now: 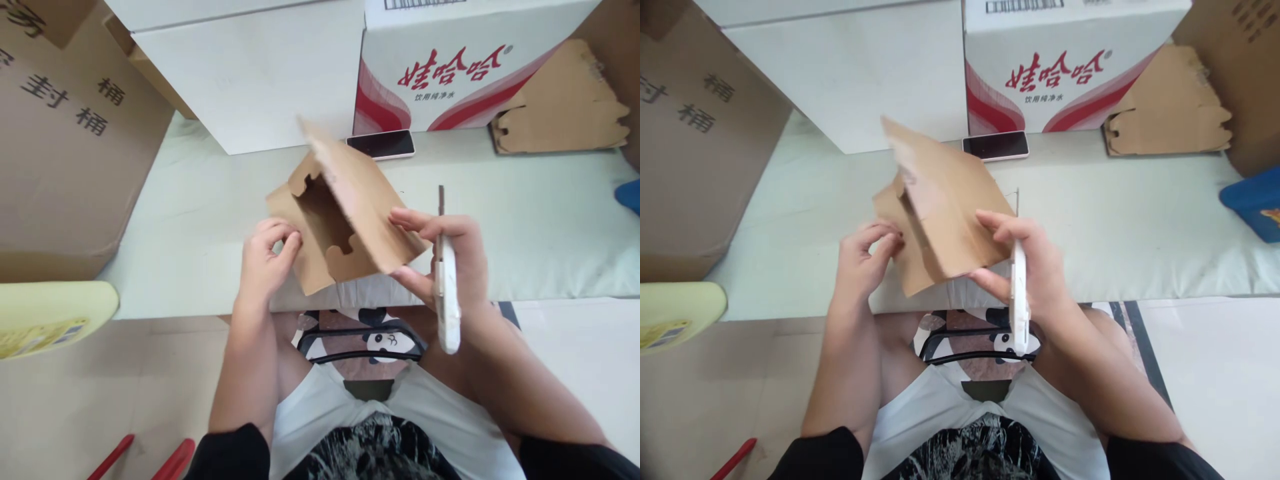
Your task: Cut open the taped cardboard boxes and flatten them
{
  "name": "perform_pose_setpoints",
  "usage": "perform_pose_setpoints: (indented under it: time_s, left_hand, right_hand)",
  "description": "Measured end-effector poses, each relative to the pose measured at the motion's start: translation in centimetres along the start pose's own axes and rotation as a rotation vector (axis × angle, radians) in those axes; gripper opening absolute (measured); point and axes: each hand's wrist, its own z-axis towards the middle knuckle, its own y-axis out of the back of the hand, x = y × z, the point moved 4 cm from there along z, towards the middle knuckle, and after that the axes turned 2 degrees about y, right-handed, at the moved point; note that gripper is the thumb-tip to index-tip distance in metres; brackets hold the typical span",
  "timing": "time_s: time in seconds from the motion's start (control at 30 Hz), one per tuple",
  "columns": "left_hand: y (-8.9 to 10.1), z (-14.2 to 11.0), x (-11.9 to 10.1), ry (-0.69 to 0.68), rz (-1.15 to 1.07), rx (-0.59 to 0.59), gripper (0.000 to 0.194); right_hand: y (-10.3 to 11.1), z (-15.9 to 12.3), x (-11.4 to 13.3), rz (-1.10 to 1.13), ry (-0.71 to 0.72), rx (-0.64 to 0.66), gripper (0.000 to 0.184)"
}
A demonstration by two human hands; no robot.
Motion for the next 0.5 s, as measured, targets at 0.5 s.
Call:
perform_pose_setpoints:
  time_s: [0.5]
  left_hand:
    - [-5.7, -2.7, -1.1, -0.219, -0.203, 0.405, 0.04]
  right_hand:
    - [0.5, 0.5, -3.9, -0.026, -0.252, -0.107, 0.036]
